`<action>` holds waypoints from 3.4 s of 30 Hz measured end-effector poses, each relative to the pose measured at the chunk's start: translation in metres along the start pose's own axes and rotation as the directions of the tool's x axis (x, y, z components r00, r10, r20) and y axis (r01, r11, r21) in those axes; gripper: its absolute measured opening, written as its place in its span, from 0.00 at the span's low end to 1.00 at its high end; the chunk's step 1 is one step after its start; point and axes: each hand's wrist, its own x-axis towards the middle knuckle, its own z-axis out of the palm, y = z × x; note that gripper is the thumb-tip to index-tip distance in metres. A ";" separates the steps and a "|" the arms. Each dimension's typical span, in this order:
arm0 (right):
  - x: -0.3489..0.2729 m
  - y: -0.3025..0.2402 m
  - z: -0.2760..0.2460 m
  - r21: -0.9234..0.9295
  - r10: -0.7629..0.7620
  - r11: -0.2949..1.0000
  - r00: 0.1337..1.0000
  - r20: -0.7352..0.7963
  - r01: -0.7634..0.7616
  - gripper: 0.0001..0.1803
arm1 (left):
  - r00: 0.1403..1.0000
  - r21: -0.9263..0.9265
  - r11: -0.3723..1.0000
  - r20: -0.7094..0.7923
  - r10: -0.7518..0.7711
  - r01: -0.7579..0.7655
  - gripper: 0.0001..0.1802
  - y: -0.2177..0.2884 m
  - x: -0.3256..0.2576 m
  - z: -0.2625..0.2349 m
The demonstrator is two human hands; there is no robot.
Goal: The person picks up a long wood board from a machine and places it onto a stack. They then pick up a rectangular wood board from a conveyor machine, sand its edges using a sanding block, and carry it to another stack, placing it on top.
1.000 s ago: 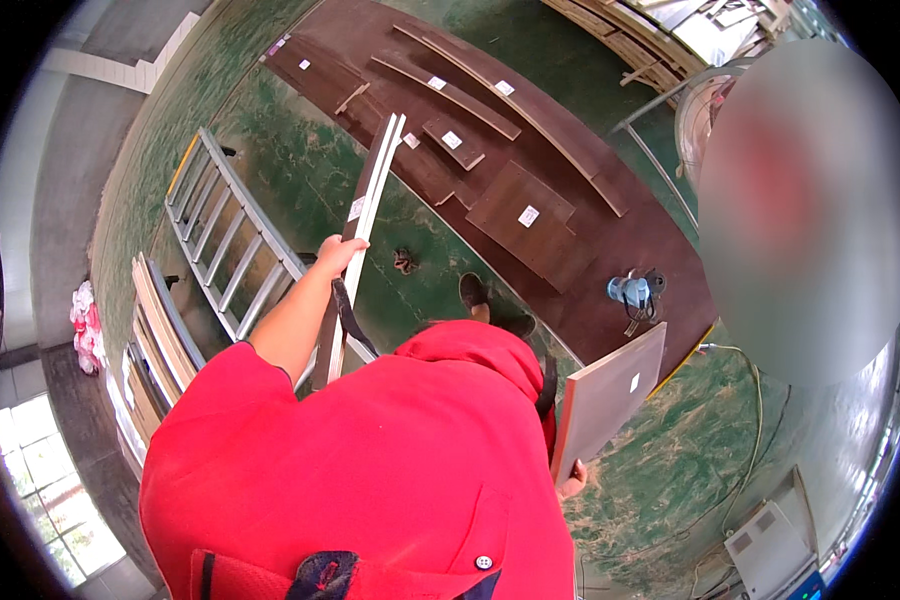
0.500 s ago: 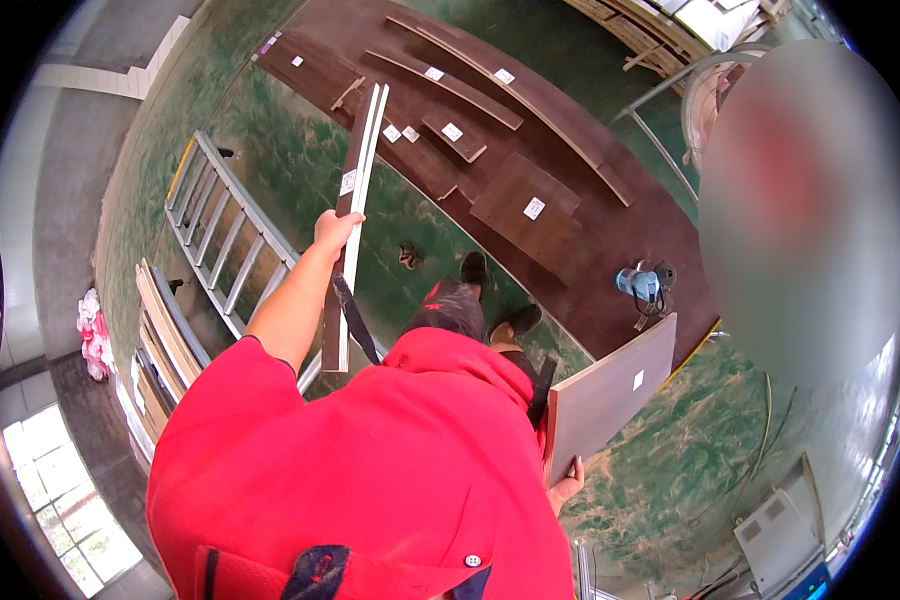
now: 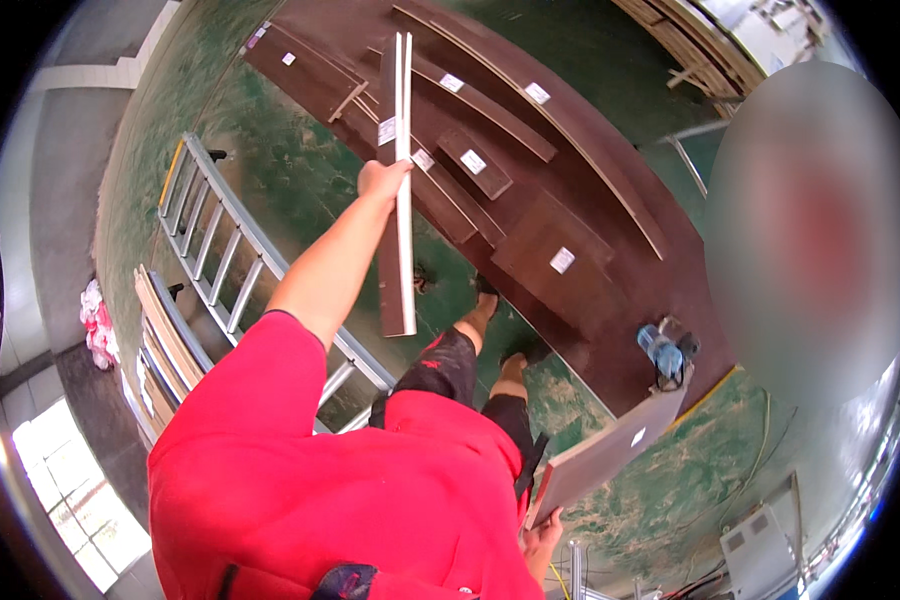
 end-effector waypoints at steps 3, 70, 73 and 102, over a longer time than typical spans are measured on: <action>0.009 0.005 0.019 0.027 0.026 0.999 0.999 0.023 -0.027 0.23 | 0.992 -0.111 0.986 -0.012 -0.129 0.127 0.27 0.039 0.038 0.041; 0.017 0.064 0.047 0.402 -0.207 0.905 0.970 0.124 0.141 0.25 | 0.107 0.211 0.375 0.954 -0.281 -0.903 0.34 -0.001 -0.471 0.152; 0.008 0.072 0.033 0.427 -0.225 0.894 0.959 0.170 0.135 0.23 | 0.225 0.233 0.225 0.973 -0.059 -0.946 0.31 -0.029 -0.519 0.143; -0.037 0.054 0.070 0.099 -0.788 0.346 0.347 -0.509 0.933 0.19 | 0.238 -0.421 0.466 0.489 0.839 -0.778 0.29 -0.066 -0.505 -0.018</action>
